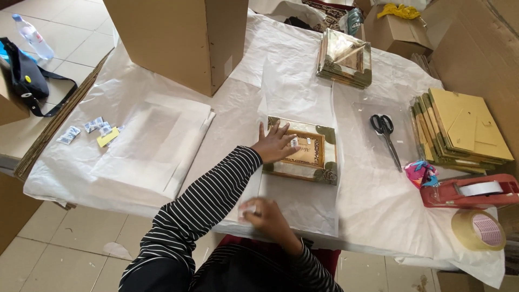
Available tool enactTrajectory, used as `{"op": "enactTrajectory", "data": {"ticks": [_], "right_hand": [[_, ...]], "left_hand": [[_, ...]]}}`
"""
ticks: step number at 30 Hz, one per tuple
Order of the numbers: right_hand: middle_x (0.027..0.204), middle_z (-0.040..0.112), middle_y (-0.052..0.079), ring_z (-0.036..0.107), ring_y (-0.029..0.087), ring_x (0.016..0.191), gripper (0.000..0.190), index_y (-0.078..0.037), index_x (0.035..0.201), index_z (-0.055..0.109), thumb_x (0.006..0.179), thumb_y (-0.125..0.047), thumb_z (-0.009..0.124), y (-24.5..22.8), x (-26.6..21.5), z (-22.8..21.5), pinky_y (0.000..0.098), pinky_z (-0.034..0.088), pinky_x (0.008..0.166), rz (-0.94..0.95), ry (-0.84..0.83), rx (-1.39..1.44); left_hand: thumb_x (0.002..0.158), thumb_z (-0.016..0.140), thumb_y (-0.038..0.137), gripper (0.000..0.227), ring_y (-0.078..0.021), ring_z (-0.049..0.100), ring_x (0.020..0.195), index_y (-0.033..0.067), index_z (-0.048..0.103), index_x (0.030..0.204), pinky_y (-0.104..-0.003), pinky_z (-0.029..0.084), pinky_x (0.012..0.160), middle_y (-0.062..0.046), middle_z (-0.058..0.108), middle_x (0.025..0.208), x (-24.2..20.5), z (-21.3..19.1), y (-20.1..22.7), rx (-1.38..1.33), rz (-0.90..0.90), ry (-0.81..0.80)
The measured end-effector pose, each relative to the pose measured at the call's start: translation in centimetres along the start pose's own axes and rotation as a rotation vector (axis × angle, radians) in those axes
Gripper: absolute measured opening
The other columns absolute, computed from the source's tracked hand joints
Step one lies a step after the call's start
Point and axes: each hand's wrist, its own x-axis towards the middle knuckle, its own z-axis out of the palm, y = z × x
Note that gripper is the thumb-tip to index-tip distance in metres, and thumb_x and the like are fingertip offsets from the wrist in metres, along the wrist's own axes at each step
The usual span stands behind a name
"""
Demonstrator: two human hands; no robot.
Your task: Wrapping a picture frame in protective paper and placing it into a shipping box.
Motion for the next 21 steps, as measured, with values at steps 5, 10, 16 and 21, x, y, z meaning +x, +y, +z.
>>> {"op": "enactTrajectory", "data": {"ticks": [5,10,16,21], "right_hand": [[0.078,0.072,-0.004,0.065,0.005,0.074,0.030,-0.016,0.076,0.070,0.100,0.001,0.062,-6.3,-4.2,-2.4,0.0214,0.053,0.079,-0.048,-0.365,0.216],[0.086,0.078,-0.004,0.073,0.012,0.067,0.026,-0.020,0.101,0.075,0.078,-0.026,0.088,-9.9,-6.6,-8.5,0.0285,0.060,0.065,-0.029,0.008,-0.342],[0.101,0.074,0.015,0.073,0.037,0.100,0.049,-0.011,0.126,0.061,0.092,-0.047,0.058,-9.6,8.6,-17.5,0.0493,0.057,0.088,-0.092,0.081,-0.604],[0.113,0.067,0.029,0.064,0.048,0.114,0.087,0.004,0.135,0.041,0.086,-0.060,0.073,-0.8,22.2,-14.7,0.0551,0.050,0.102,0.226,0.205,-0.459]], "left_hand": [[0.088,0.017,0.076,0.090,-0.0340,-0.004,0.157,0.0226,0.026,0.160,-0.073,-0.016,0.113,-0.012,0.006,0.170,0.8,2.5,-0.8,0.229,0.036,0.152],[0.085,0.017,0.081,0.096,-0.0377,0.002,0.156,0.0222,0.026,0.160,-0.075,-0.015,0.112,-0.016,0.011,0.169,1.2,3.5,-1.3,0.290,0.074,0.235],[0.095,0.027,0.079,0.082,-0.0415,0.010,0.156,0.0262,0.033,0.158,-0.077,-0.006,0.116,-0.017,0.035,0.161,0.7,4.5,-1.1,0.385,0.105,0.417],[0.093,0.030,0.076,0.083,-0.0403,0.020,0.152,0.0229,0.037,0.156,-0.079,-0.002,0.116,-0.013,0.036,0.160,1.7,4.8,-1.3,0.582,0.045,0.382]]}}
